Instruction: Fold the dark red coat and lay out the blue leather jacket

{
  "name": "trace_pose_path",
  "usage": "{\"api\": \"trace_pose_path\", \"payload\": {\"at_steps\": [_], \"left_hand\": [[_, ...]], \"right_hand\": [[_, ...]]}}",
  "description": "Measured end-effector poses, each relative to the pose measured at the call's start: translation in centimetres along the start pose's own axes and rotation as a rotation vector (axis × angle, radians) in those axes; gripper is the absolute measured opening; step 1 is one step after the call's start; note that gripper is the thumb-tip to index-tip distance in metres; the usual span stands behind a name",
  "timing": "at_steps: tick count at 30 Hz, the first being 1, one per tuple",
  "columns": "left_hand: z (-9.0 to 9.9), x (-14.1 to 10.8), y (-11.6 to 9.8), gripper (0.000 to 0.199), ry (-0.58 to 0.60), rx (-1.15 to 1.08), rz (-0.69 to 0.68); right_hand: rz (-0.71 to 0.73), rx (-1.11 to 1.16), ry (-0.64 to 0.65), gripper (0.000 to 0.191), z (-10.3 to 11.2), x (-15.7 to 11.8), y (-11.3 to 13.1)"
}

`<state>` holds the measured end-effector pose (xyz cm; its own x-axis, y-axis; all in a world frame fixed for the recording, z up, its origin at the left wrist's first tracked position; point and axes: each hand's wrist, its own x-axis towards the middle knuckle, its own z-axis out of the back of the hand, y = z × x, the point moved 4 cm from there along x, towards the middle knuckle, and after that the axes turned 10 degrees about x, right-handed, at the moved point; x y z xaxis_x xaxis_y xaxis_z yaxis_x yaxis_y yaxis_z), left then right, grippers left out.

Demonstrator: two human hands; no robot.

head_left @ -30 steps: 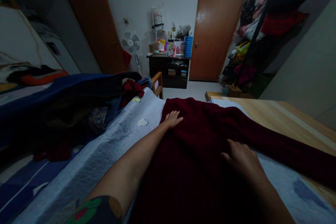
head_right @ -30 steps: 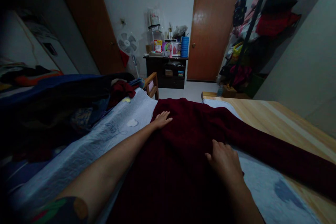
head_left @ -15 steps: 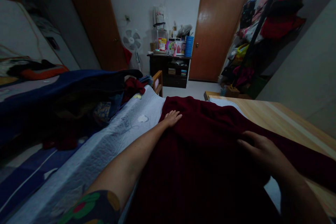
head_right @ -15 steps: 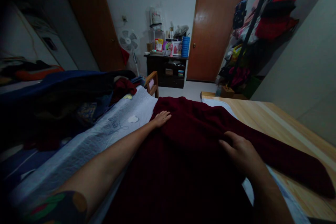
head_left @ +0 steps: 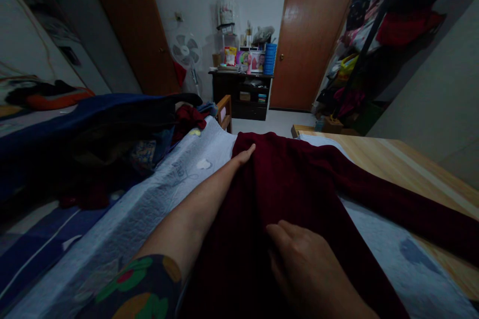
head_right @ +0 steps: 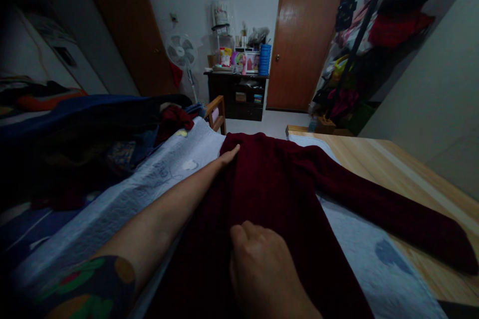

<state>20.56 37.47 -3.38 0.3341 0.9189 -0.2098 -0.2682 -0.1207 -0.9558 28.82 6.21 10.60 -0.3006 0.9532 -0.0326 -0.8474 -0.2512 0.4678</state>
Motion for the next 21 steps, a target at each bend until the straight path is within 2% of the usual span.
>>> {"api": "trace_pose_path", "payload": {"at_steps": [2,5,8,10,12,14,17,19,21], "left_hand": [[-0.2,0.0,-0.4,0.063,0.065,-0.02,0.007],[0.0,0.1,-0.8,0.053,0.109,-0.01,0.015],[0.6,0.1,-0.7,0.058,0.074,0.049,0.042],[0.9,0.0,-0.6,0.054,0.049,0.091,0.054],[1.0,-0.5,-0.7,0.043,0.029,0.129,0.049],[1.1,-1.4,-0.8,0.032,0.003,0.168,0.027],[1.3,-3.5,-1.0,0.022,-0.068,0.247,-0.034],[1.3,-5.5,-0.7,0.021,-0.114,0.315,-0.086],[1.0,-7.7,-0.2,0.021,-0.146,0.383,-0.134]], "right_hand": [[0.004,-0.003,0.088,0.03,-2.1,0.5,1.2],[0.035,0.048,0.177,0.034,-4.4,1.1,2.2],[0.072,0.191,0.214,0.036,-5.4,1.3,2.1],[0.082,0.309,0.192,0.042,-5.4,1.1,1.2],[0.072,0.422,0.134,0.048,-4.8,0.5,-0.4],[0.013,0.541,0.057,0.044,-3.7,-0.3,-2.8],[-0.234,0.808,-0.061,0.027,-1.7,-1.8,-7.2],[-0.419,1.094,-0.131,0.03,-0.4,-2.9,-10.0],[-0.51,1.314,-0.273,0.032,1.0,-3.8,-12.4]]}}
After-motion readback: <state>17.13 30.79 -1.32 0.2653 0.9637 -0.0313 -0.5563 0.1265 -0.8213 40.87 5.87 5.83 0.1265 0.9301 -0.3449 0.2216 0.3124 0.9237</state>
